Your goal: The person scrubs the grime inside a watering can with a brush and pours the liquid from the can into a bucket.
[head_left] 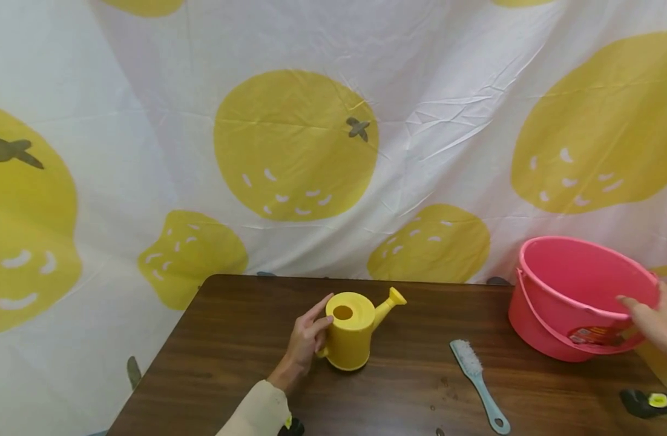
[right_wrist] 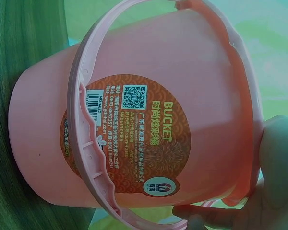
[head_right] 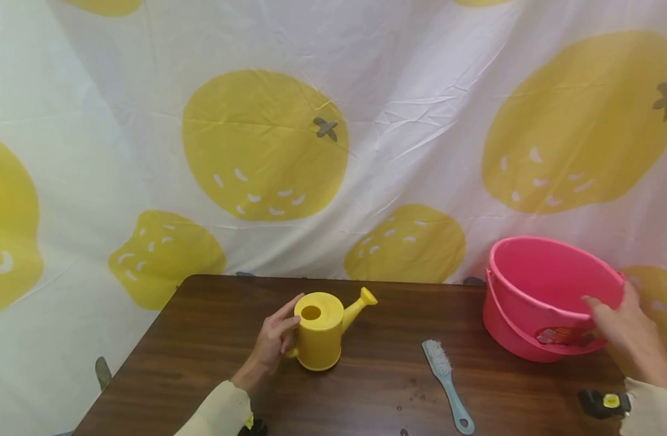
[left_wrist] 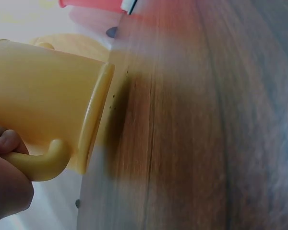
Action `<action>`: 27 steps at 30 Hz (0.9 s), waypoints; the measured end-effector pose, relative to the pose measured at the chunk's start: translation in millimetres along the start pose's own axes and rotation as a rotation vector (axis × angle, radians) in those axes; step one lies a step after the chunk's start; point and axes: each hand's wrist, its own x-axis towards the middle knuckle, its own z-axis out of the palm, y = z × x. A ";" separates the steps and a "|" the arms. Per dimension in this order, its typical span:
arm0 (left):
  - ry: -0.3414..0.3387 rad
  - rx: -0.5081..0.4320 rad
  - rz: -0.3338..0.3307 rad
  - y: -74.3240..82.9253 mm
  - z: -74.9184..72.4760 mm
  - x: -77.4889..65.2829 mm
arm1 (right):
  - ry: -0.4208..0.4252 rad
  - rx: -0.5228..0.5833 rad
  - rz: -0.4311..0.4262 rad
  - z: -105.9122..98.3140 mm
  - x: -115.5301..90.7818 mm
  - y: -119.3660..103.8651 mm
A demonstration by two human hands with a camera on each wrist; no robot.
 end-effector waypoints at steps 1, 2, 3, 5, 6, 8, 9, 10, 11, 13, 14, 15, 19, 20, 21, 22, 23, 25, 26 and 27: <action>0.009 -0.003 0.002 -0.6 -1.3 0.8 | -0.013 0.027 0.004 -0.6 0.6 0.2; 0.017 -0.007 0.002 -1.3 -2.7 1.8 | -0.007 0.031 -0.008 -0.5 0.7 2.1; 0.028 -0.009 0.001 -2.1 -4.0 2.8 | -0.006 0.026 -0.010 -1.7 -3.1 -3.7; 0.046 -0.009 0.004 -3.4 -7.5 4.7 | -0.024 0.040 -0.015 -7.3 -15.2 -20.1; 0.055 -0.008 0.007 -4.2 -9.4 5.6 | -0.032 0.046 -0.026 -7.5 -12.9 -16.2; 0.075 -0.008 0.009 -5.1 -13.4 7.2 | -0.037 0.032 -0.039 -7.8 -13.8 -14.7; 0.086 -0.004 0.011 -5.2 -15.2 8.0 | -0.057 0.048 -0.028 -9.5 -15.8 -18.8; 0.092 -0.005 0.013 -5.2 -17.1 8.7 | -0.067 0.048 -0.037 -9.5 -13.6 -14.6; 0.099 -0.008 0.015 -5.1 -18.7 9.4 | -0.056 0.030 -0.032 -7.4 -9.5 -8.9; 0.111 -0.012 0.012 -4.4 -21.4 10.8 | -0.044 0.013 -0.014 -7.9 -16.0 -18.9; 0.118 -0.014 0.011 -4.2 -22.4 11.3 | -0.043 0.024 -0.018 -9.6 -21.4 -26.7; 0.120 -0.013 0.013 -3.9 -23.4 11.5 | -0.047 0.035 -0.013 -11.3 -25.6 -34.1; 0.126 -0.014 0.016 -4.1 -26.4 11.8 | -0.031 0.034 -0.004 -13.3 -34.8 -48.9; 0.129 -0.012 0.017 -4.4 -26.9 11.7 | -0.042 0.059 -0.003 -14.6 -36.7 -52.1; 0.130 -0.009 0.020 -4.3 -27.3 11.5 | -0.025 0.030 0.012 -13.6 -36.9 -53.4; 0.133 -0.008 0.020 -4.9 -27.8 11.7 | -0.023 0.033 0.016 -13.7 -37.4 -54.4; 0.135 -0.007 0.020 -5.3 -28.2 11.8 | -0.020 0.028 0.019 -13.7 -38.4 -56.1; 0.130 0.002 0.027 -5.9 -28.7 11.6 | -0.028 0.044 0.011 -15.1 -40.6 -59.3; 0.127 0.008 0.030 -6.1 -29.0 11.5 | -0.028 0.041 0.010 -15.1 -41.5 -60.2; 0.123 0.012 0.033 -6.5 -29.3 11.4 | -0.025 0.028 0.011 -15.3 -42.8 -62.0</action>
